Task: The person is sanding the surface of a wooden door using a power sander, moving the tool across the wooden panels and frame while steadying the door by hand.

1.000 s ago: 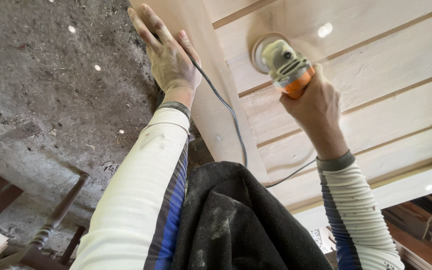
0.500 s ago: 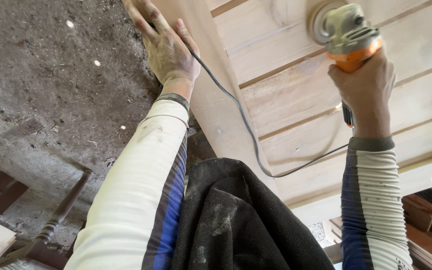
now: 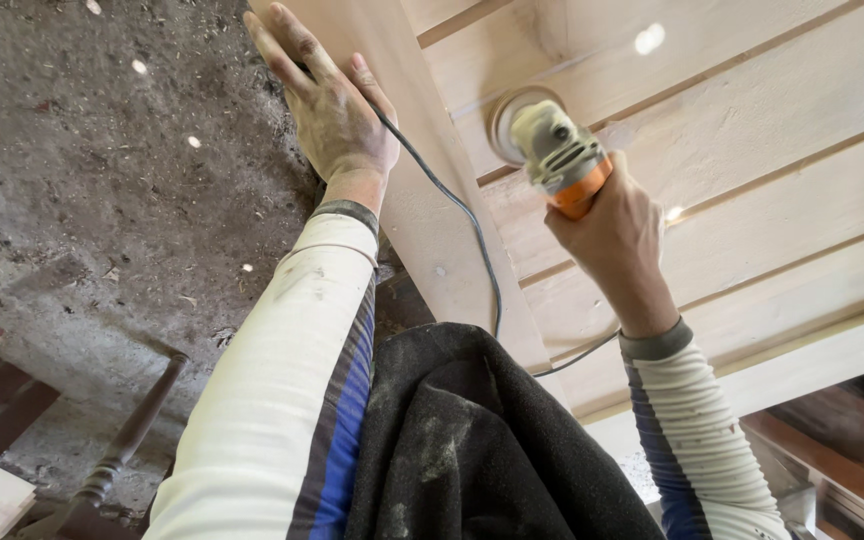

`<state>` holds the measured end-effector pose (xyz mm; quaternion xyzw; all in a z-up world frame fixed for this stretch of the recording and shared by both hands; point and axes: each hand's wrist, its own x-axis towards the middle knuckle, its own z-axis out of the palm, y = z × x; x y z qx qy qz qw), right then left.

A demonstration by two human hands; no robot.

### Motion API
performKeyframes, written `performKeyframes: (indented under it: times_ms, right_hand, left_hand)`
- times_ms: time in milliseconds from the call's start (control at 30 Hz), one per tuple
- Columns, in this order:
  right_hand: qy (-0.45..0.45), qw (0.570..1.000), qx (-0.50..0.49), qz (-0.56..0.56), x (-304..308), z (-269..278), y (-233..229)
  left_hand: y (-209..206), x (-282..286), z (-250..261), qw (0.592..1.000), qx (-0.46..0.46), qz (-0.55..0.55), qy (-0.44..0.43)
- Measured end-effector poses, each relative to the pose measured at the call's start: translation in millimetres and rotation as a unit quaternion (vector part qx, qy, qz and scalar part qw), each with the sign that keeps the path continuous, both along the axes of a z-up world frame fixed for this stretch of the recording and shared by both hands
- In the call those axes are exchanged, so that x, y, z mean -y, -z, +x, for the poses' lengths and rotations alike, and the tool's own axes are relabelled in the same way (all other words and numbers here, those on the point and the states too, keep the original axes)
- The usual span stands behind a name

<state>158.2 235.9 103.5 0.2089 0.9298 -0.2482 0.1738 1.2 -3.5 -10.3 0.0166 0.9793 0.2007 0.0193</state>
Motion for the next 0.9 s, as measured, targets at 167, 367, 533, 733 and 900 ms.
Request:
performKeyframes:
  times_ms: [167, 367, 533, 733, 900]
  right_hand:
    - [-0.036, 0.999, 0.016, 0.024, 11, 3, -12]
    - [-0.041, 0.999, -0.001, 0.035, -17, 19, -2]
    - [-0.023, 0.999, -0.02, 0.033, -74, 24, 17]
    - [-0.026, 0.996, -0.027, 0.083, -126, 20, 10]
    - [-0.02, 0.996, -0.037, 0.084, -154, 15, 8]
  left_hand:
    - [14, 3, 2, 1.0, 0.025, -0.008, 0.005]
    - [23, 5, 1, 0.999, 0.02, -0.035, 0.004]
    - [22, 6, 6, 1.0, -0.008, -0.021, 0.02]
    - [22, 6, 4, 1.0, 0.021, -0.017, 0.012]
    - [24, 11, 8, 0.999, -0.007, -0.038, 0.023]
